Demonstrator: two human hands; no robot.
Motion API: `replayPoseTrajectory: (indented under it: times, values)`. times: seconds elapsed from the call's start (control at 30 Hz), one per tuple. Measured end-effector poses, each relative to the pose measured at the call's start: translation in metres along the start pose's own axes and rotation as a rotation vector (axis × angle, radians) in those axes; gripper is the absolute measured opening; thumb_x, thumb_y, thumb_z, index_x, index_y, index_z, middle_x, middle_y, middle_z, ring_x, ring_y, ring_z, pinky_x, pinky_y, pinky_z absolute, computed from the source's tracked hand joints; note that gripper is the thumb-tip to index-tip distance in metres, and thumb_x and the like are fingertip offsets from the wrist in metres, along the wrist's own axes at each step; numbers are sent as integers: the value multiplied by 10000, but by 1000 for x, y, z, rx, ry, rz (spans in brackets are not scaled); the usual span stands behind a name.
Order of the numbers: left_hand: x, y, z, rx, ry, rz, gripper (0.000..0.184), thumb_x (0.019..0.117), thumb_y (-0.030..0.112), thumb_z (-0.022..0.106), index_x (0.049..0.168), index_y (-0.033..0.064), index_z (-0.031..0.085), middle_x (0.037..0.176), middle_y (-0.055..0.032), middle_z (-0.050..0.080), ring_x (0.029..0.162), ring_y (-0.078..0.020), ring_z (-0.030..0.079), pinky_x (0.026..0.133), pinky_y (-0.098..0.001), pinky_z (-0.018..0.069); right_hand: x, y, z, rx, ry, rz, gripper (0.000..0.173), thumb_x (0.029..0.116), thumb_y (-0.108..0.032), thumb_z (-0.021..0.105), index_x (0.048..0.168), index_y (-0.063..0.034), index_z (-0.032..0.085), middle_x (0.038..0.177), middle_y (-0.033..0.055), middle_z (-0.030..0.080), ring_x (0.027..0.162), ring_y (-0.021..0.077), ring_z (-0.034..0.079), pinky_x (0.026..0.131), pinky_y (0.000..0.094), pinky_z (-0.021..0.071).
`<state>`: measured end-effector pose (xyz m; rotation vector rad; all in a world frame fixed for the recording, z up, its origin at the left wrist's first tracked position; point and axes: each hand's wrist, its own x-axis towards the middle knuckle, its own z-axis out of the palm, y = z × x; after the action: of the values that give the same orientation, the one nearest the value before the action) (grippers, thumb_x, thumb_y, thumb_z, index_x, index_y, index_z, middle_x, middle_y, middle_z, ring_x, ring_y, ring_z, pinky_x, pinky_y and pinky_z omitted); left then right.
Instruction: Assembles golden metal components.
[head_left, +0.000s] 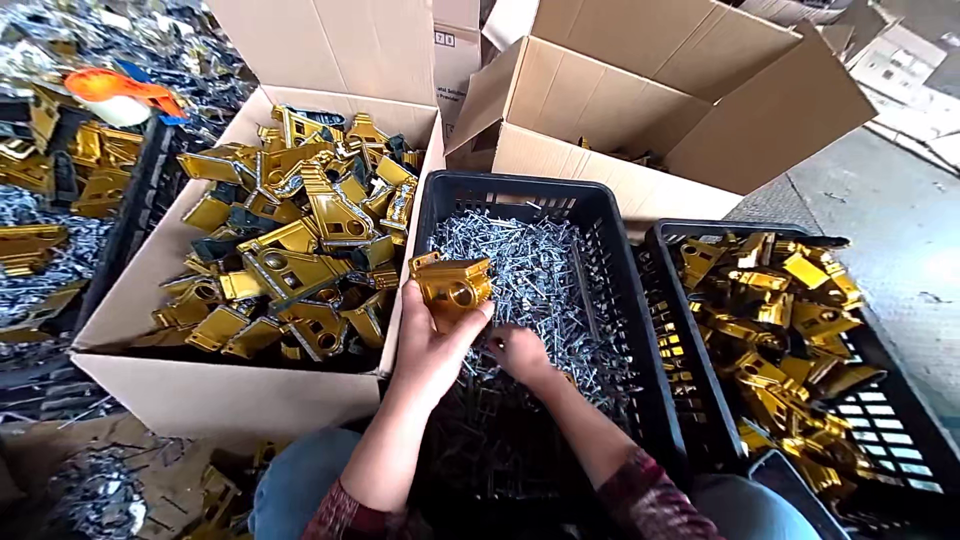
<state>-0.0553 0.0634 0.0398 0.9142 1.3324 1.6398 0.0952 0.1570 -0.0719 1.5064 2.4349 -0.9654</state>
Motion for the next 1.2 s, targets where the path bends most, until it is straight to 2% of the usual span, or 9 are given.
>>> replayPoseTrajectory:
  times: [0.1, 0.2, 0.3, 0.43, 0.67, 0.87, 1.07, 1.13, 1.2]
  values:
    - [-3, 3, -2, -191, 22, -90, 635, 919, 316, 742, 1432, 183, 392, 1208, -22, 629, 1033, -139, 663, 845, -332, 596, -31, 9, -33, 447, 187, -86, 258, 1021, -204, 606, 1146, -4, 712, 947, 114, 737, 826, 188, 702, 804, 393, 578]
    - [-2, 8, 0, -232, 51, -189, 463, 1056, 428, 490, 1456, 197, 448, 1190, -48, 662, 1014, -167, 686, 848, -366, 600, -70, 16, -67, 865, 272, -201, 144, 990, -121, 567, 970, -65, 698, 665, -52, 562, 545, 18, 480, 534, 216, 432]
    - [-3, 5, 4, -77, -43, -149, 264, 1070, 235, 518, 1283, 108, 609, 1112, -51, 699, 1003, -162, 695, 887, -373, 594, -108, 22, -92, 929, 371, -404, 210, 1007, -133, 527, 893, -146, 703, 732, -104, 612, 660, -12, 544, 655, 191, 483]
    - [-17, -9, 15, 165, -314, -85, 184, 1026, 174, 592, 1124, 48, 683, 978, -14, 703, 914, -72, 672, 857, -288, 568, -123, 29, -88, 864, 618, -654, 196, 1034, -170, 553, 974, -148, 738, 920, -50, 733, 848, 61, 686, 785, 268, 585]
    - [-31, -18, 27, 186, -285, -106, 185, 1040, 201, 564, 1037, 70, 695, 901, 21, 696, 871, -35, 662, 813, -227, 554, -108, 24, -67, 317, 929, -804, 295, 1017, -235, 585, 888, -11, 727, 741, 45, 665, 668, 70, 596, 619, 239, 517]
    - [-27, -21, 31, 209, -113, -75, 259, 1076, 209, 489, 1012, 60, 692, 856, 39, 682, 844, -9, 643, 809, -219, 535, -107, 26, -65, 245, 817, -770, 316, 1031, -311, 577, 1091, -93, 798, 811, 38, 660, 779, 93, 596, 738, 260, 500]
    - [-19, -6, 17, 151, -205, -59, 261, 1068, 204, 447, 989, 108, 677, 855, 55, 684, 844, -28, 662, 805, -232, 559, -103, 15, -68, 791, 354, -778, 364, 1016, -332, 610, 1231, -74, 749, 1434, 84, 567, 1257, 109, 572, 1026, 286, 526]
    - [-17, 1, 9, 29, -342, -89, 301, 1068, 272, 440, 986, 152, 704, 899, 46, 720, 867, -44, 686, 810, -245, 583, -99, 1, -70, 1038, 111, -845, 711, 930, -491, 709, 1462, -43, 561, 1569, 75, 469, 1343, 152, 540, 1073, 344, 514]
    - [-14, 3, 3, -83, -424, -112, 344, 1066, 376, 456, 1005, 180, 733, 930, 34, 741, 875, -62, 705, 805, -265, 602, -94, -20, -70, 1256, -43, -892, 958, 838, -464, 815, 1605, -150, 335, 1484, 9, 557, 1250, 120, 602, 1035, 341, 530]
